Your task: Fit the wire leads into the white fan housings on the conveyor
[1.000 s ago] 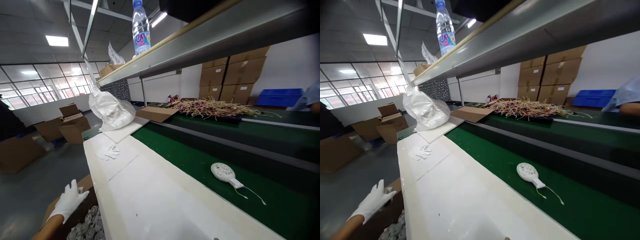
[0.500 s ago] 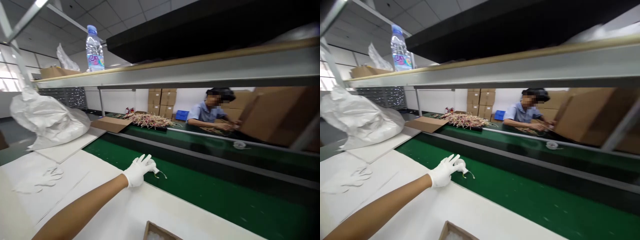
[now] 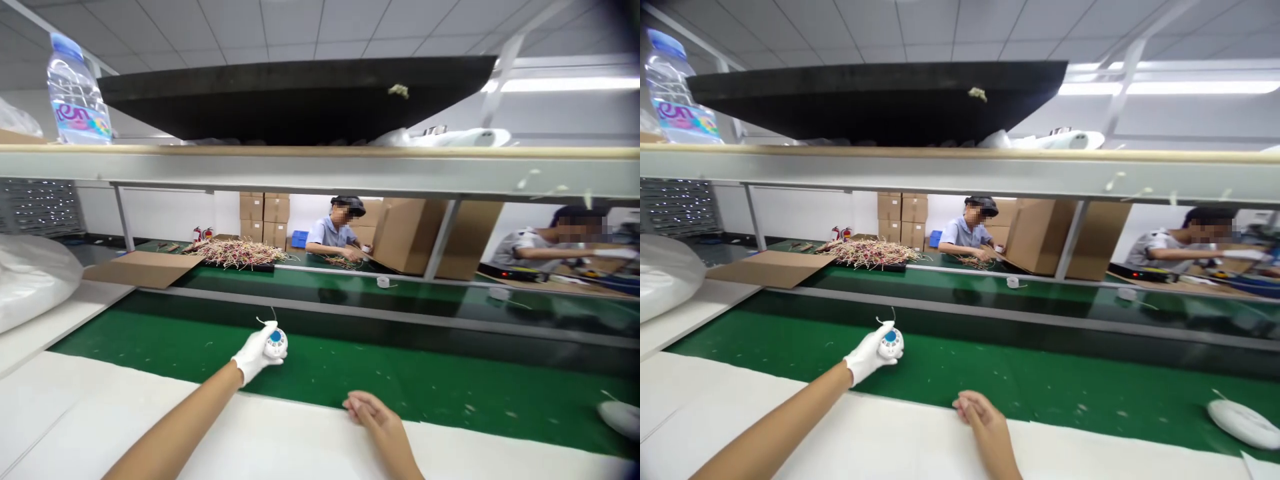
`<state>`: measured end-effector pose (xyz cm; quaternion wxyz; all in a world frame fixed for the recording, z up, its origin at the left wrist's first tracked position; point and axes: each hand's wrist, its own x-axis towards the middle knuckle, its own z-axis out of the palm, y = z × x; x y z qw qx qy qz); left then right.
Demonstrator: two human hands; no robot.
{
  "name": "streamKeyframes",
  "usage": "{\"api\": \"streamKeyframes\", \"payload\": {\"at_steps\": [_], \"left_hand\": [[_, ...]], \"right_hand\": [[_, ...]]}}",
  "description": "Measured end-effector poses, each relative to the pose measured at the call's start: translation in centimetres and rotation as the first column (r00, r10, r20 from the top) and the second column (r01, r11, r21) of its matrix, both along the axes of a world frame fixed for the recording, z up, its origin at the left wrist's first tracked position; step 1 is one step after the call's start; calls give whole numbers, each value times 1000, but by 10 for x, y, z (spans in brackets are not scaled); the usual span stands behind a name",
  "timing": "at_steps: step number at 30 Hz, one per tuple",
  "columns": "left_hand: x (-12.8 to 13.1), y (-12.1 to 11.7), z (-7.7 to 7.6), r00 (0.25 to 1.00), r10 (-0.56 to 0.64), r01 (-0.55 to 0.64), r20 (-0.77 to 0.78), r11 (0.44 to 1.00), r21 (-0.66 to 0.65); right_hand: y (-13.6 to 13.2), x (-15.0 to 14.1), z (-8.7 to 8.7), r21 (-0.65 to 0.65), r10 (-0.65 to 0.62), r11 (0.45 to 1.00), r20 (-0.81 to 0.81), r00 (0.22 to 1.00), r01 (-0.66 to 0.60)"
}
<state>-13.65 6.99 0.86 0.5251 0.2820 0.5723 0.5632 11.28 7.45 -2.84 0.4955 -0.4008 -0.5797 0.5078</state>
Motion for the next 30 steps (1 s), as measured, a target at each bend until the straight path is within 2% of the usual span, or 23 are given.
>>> {"api": "streamKeyframes", "payload": {"at_steps": [3, 5, 7, 9, 11, 13, 15, 18, 21, 23, 25, 30], "left_hand": [[24, -3, -15, 947, 3, -11, 322, 1000, 21], [34, -7, -24, 915, -39, 14, 401, 998, 67], [40, -12, -30, 938, -99, 60, 332, 990, 125], [44, -15, -33, 972, -130, 95, 197, 979, 180], [48, -18, -33, 993, -111, 102, 28, 971, 215], [54, -21, -32, 982, -31, 78, -187, 966, 247], [60, -26, -30, 902, 44, 74, -429, 964, 256], [67, -36, -25, 711, 45, 148, -702, 966, 211], [71, -43, -20, 401, 34, 231, -915, 963, 137], [72, -45, -19, 218, 28, 258, -976, 962, 86], [73, -45, -19, 163, 15, 266, -986, 962, 58], [71, -44, -22, 163, 1, 270, -987, 962, 45]], "right_hand": [[17, -28, -12, -42, -10, 999, -114, 993, 5], [23, -40, -14, -44, -24, 999, -146, 989, 18], [26, -46, -13, -59, -47, 998, -159, 986, 37], [28, -45, -11, -93, -38, 995, -154, 987, 24], [29, -42, -11, -146, -29, 989, -178, 984, 3], [30, -38, -11, -224, -19, 974, -250, 968, -39], [31, -34, -12, -292, -3, 950, -352, 936, -107], [32, -31, -13, -313, 22, 931, -469, 883, -189], [32, -30, -12, -293, 2, 940, -511, 859, -176], [31, -30, -11, -290, -15, 943, -522, 853, -162], [30, -30, -10, -297, -21, 941, -532, 846, -163], [28, -30, -7, -298, -28, 941, -539, 842, -160]]}}
